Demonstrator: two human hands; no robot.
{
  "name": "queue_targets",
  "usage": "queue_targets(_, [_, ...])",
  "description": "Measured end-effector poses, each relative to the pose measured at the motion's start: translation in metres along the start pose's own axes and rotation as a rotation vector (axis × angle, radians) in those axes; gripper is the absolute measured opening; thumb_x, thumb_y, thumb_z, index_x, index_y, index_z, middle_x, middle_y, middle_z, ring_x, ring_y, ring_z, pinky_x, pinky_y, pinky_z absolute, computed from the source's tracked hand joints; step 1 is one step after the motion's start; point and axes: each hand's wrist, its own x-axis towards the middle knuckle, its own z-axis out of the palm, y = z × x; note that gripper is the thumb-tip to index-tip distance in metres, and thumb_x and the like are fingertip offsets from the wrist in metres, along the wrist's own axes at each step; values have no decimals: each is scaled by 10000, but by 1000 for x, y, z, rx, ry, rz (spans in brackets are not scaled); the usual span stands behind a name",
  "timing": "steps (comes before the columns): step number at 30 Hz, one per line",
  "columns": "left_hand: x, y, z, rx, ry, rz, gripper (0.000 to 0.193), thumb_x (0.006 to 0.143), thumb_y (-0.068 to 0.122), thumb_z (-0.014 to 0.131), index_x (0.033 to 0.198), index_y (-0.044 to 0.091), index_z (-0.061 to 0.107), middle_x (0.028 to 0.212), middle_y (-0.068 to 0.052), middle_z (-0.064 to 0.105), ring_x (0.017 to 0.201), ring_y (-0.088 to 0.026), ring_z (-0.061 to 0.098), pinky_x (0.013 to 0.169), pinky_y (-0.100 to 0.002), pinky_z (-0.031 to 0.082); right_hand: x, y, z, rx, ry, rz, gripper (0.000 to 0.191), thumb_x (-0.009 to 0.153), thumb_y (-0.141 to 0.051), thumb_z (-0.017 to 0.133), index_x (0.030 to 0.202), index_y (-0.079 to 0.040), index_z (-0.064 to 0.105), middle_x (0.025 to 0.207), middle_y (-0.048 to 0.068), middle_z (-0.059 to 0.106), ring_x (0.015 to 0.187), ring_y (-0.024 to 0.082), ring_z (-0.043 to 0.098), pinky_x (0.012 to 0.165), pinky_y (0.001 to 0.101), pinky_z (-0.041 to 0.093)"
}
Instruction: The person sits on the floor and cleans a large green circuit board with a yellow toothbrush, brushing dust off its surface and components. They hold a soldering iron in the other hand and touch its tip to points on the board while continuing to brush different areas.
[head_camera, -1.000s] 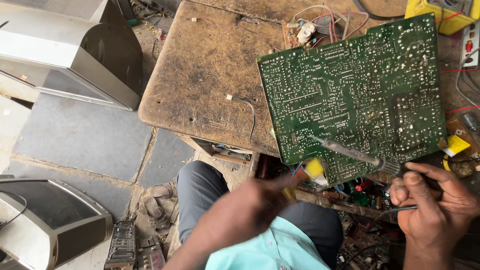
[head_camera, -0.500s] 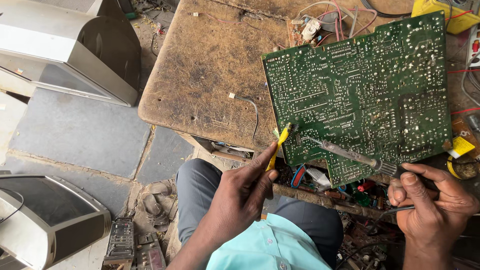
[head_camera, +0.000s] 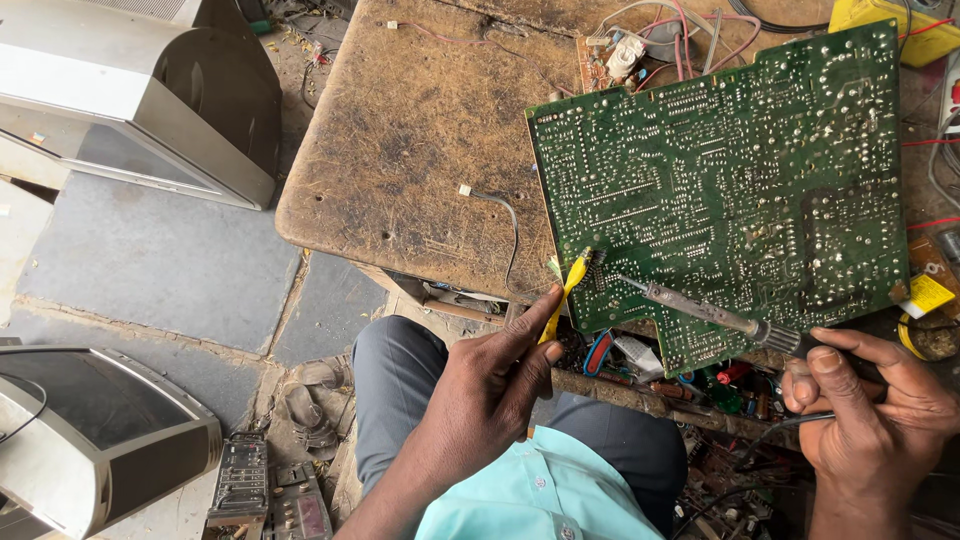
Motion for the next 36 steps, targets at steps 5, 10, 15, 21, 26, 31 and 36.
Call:
queue_targets(5, [1, -1, -1, -4, -9, -4, 557, 1029, 133, 578, 1571, 122, 449, 677, -51, 653, 440, -56, 555, 423, -257, 502, 1, 0, 1, -7, 61, 19, 58, 1104, 45, 614, 1131, 88, 642, 727, 165, 627, 637, 168, 625, 579, 328, 512])
queue_targets(10, [0, -3, -3, -2, 0, 29, 552, 1030, 130, 582, 1566, 109, 451, 687, -51, 660, 449, -54, 566, 424, -252, 513, 0, -2, 4, -13, 34, -2, 49, 1149, 45, 614, 1119, 84, 613, 744, 164, 622, 654, 168, 622, 590, 327, 511])
queue_targets(15, [1, -4, -2, 8, -1, 31, 553, 1027, 128, 586, 1564, 108, 455, 695, -52, 662, 456, -53, 568, 430, -250, 517, 0, -7, 8, -54, 59, -26, 67, 1083, 51, 653, 1139, 78, 625, 788, 160, 638, 667, 172, 647, 618, 314, 550])
queue_targets(21, [2, -3, -1, -2, 1, 44, 548, 1031, 125, 590, 1564, 109, 463, 697, -55, 655, 466, -52, 568, 443, -253, 512, 4, -15, 7, -142, 61, -47, 128, 1078, 65, 685, 1196, 85, 640, 856, 161, 647, 701, 173, 656, 665, 284, 585])
queue_targets(26, [2, -2, 0, 13, -1, 26, 553, 1020, 129, 594, 1558, 118, 464, 674, -43, 638, 452, -49, 556, 430, -254, 491, 4, -20, 5, -295, 55, -60, 115, 1108, 77, 683, 1184, 104, 602, 909, 189, 646, 741, 185, 662, 691, 290, 577])
queue_targets(31, [3, -4, 4, 135, 49, 130, 563, 1014, 108, 639, 1554, 102, 479, 676, -75, 633, 542, -109, 582, 501, -301, 494, 9, -25, 7, -205, 79, 72, 122, 1090, 49, 675, 1178, 95, 605, 822, 185, 660, 686, 161, 645, 655, 294, 566])
queue_targets(36, [4, -6, 11, 255, 119, 308, 561, 1002, 71, 670, 1537, 59, 501, 750, -149, 646, 622, -246, 638, 591, -377, 512, 8, -28, 13, -161, 105, 111, 128, 1101, 48, 664, 1196, 120, 619, 771, 193, 647, 664, 166, 633, 673, 313, 553])
